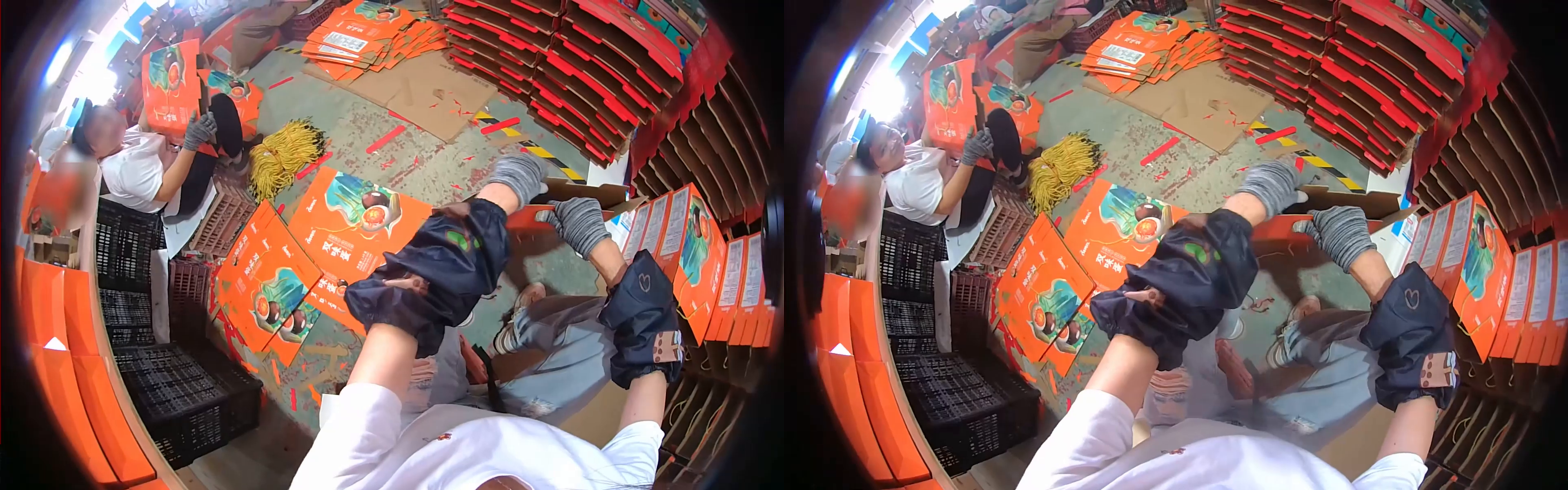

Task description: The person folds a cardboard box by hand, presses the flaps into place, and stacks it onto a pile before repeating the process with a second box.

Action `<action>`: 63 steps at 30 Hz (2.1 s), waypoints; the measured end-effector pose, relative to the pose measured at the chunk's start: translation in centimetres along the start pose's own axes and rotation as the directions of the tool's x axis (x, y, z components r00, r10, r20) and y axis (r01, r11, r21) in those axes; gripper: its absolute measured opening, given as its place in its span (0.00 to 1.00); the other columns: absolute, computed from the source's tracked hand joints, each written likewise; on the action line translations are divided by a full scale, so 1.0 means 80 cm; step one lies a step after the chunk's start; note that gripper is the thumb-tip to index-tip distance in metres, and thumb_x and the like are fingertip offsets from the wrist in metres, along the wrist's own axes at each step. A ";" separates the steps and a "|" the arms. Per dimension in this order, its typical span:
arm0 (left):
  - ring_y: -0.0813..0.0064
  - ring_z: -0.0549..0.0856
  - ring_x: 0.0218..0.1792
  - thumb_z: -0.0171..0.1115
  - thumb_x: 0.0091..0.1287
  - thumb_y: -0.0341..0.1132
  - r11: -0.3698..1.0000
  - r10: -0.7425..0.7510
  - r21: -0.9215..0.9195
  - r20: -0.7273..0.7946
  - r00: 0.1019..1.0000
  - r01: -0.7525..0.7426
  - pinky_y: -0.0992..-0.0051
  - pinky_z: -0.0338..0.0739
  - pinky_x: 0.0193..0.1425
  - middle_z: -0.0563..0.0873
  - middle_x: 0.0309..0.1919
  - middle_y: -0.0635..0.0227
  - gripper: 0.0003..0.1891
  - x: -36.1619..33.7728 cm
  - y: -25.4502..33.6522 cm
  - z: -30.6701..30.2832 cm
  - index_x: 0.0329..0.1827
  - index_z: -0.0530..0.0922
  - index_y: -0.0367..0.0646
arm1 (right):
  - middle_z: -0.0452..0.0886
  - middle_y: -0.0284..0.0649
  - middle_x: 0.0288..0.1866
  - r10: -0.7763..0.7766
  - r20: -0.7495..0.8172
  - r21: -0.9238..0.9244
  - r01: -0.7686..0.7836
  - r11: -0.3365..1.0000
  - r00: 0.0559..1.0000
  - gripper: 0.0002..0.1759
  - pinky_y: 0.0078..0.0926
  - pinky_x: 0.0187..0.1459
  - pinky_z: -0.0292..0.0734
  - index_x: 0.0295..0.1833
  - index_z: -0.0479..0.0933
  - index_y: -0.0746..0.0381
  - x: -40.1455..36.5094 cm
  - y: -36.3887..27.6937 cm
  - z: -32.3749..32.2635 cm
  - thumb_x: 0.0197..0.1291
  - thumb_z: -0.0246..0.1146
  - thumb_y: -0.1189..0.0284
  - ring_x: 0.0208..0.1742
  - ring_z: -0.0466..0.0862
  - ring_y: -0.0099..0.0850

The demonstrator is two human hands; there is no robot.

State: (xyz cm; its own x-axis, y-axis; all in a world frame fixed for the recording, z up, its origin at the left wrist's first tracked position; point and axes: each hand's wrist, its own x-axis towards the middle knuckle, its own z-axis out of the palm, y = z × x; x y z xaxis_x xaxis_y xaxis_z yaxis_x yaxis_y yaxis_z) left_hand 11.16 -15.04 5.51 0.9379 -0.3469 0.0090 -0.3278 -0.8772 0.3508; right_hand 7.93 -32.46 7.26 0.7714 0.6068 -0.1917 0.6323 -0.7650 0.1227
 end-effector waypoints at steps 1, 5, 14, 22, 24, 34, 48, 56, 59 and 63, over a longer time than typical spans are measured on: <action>0.52 0.84 0.46 0.62 0.61 0.52 1.000 -0.001 0.006 -0.017 1.000 0.001 0.58 0.77 0.51 0.86 0.41 0.52 0.23 -0.001 -0.012 -0.005 0.50 0.82 0.43 | 0.83 0.47 0.27 0.020 0.040 -0.014 -0.019 1.000 0.999 0.32 0.44 0.35 0.75 0.38 0.85 0.58 -0.002 0.005 -0.003 0.66 0.48 0.41 0.32 0.85 0.45; 0.53 0.84 0.45 0.62 0.60 0.55 1.000 -0.029 -0.003 -0.072 0.997 0.029 0.58 0.77 0.49 0.86 0.40 0.55 0.22 -0.049 -0.077 -0.042 0.43 0.85 0.45 | 0.86 0.46 0.32 0.105 0.203 -0.043 -0.098 0.994 0.973 0.36 0.44 0.37 0.76 0.35 0.85 0.59 -0.021 0.048 0.015 0.66 0.44 0.40 0.37 0.86 0.43; 0.55 0.83 0.48 0.64 0.61 0.50 0.961 -0.235 0.164 0.059 0.970 0.222 0.60 0.76 0.52 0.86 0.43 0.55 0.21 -0.046 -0.048 -0.048 0.49 0.82 0.44 | 0.83 0.50 0.28 0.059 0.208 0.110 -0.083 0.990 0.976 0.43 0.45 0.41 0.76 0.31 0.85 0.62 0.010 0.067 0.030 0.67 0.37 0.37 0.35 0.84 0.46; 0.58 0.81 0.48 0.64 0.60 0.48 0.963 0.271 0.062 -0.224 0.936 -0.264 0.61 0.74 0.54 0.83 0.46 0.65 0.29 -0.071 0.025 0.011 0.65 0.73 0.52 | 0.85 0.46 0.30 0.061 0.219 0.057 -0.075 0.996 0.974 0.43 0.44 0.41 0.76 0.36 0.86 0.60 0.003 0.065 0.023 0.66 0.37 0.35 0.37 0.85 0.45; 0.58 0.81 0.51 0.60 0.60 0.58 0.971 0.107 0.197 0.160 0.981 -0.138 0.59 0.74 0.55 0.82 0.48 0.61 0.39 -0.067 0.020 0.044 0.73 0.65 0.50 | 0.86 0.45 0.32 0.030 0.189 -0.017 -0.027 0.999 0.981 0.42 0.44 0.40 0.75 0.38 0.86 0.59 0.005 0.064 0.028 0.66 0.38 0.35 0.38 0.85 0.45; 0.52 0.60 0.74 0.42 0.63 0.73 0.980 0.171 0.050 0.268 0.948 -0.190 0.55 0.51 0.76 0.61 0.73 0.49 0.48 -0.067 -0.015 0.069 0.79 0.51 0.49 | 0.80 0.44 0.53 -0.145 -0.233 -0.255 0.083 0.963 0.962 0.25 0.42 0.61 0.66 0.52 0.80 0.58 -0.012 0.125 0.099 0.68 0.50 0.50 0.58 0.76 0.43; 0.51 0.61 0.73 0.43 0.64 0.72 0.960 0.233 0.090 0.260 0.937 -0.264 0.53 0.52 0.75 0.60 0.74 0.53 0.44 -0.063 -0.021 0.075 0.79 0.51 0.60 | 0.65 0.42 0.69 0.429 -0.062 0.955 0.179 -0.237 0.901 0.36 0.30 0.66 0.66 0.74 0.57 0.59 -0.032 0.154 0.180 0.67 0.63 0.60 0.66 0.69 0.32; 0.57 0.71 0.67 0.52 0.66 0.62 0.964 0.246 0.081 0.081 0.966 -0.253 0.57 0.64 0.69 0.71 0.68 0.57 0.35 -0.067 -0.006 0.075 0.74 0.64 0.58 | 0.73 0.43 0.57 0.525 0.026 0.989 0.055 -0.137 0.850 0.36 0.31 0.57 0.75 0.65 0.62 0.56 -0.018 0.146 0.166 0.53 0.71 0.79 0.57 0.74 0.35; 0.59 0.72 0.66 0.57 0.66 0.54 0.869 0.410 0.294 0.018 0.912 -0.397 0.57 0.64 0.69 0.73 0.65 0.58 0.27 -0.080 0.008 0.037 0.67 0.73 0.56 | 0.76 0.40 0.54 0.539 0.022 0.974 0.104 -0.203 0.842 0.32 0.31 0.57 0.76 0.61 0.66 0.56 -0.022 0.144 0.159 0.51 0.70 0.84 0.57 0.75 0.35; 0.65 0.73 0.62 0.59 0.68 0.43 0.952 0.230 0.277 -0.365 0.902 -0.131 0.63 0.62 0.69 0.77 0.61 0.63 0.21 -0.091 -0.025 -0.050 0.62 0.76 0.46 | 0.78 0.39 0.49 0.516 0.144 0.946 0.036 -0.323 0.845 0.29 0.33 0.55 0.77 0.55 0.70 0.55 -0.037 0.143 0.149 0.49 0.68 0.87 0.52 0.78 0.35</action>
State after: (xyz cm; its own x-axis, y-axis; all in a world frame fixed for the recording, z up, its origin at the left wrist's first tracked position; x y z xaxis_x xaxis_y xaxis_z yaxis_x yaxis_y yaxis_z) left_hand 5.44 -9.43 8.48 0.8122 -0.3937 0.4305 -0.4663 -0.8815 0.0736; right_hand 12.02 -45.57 -2.41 0.9673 0.0868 -0.2385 -0.2444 0.0650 -0.9675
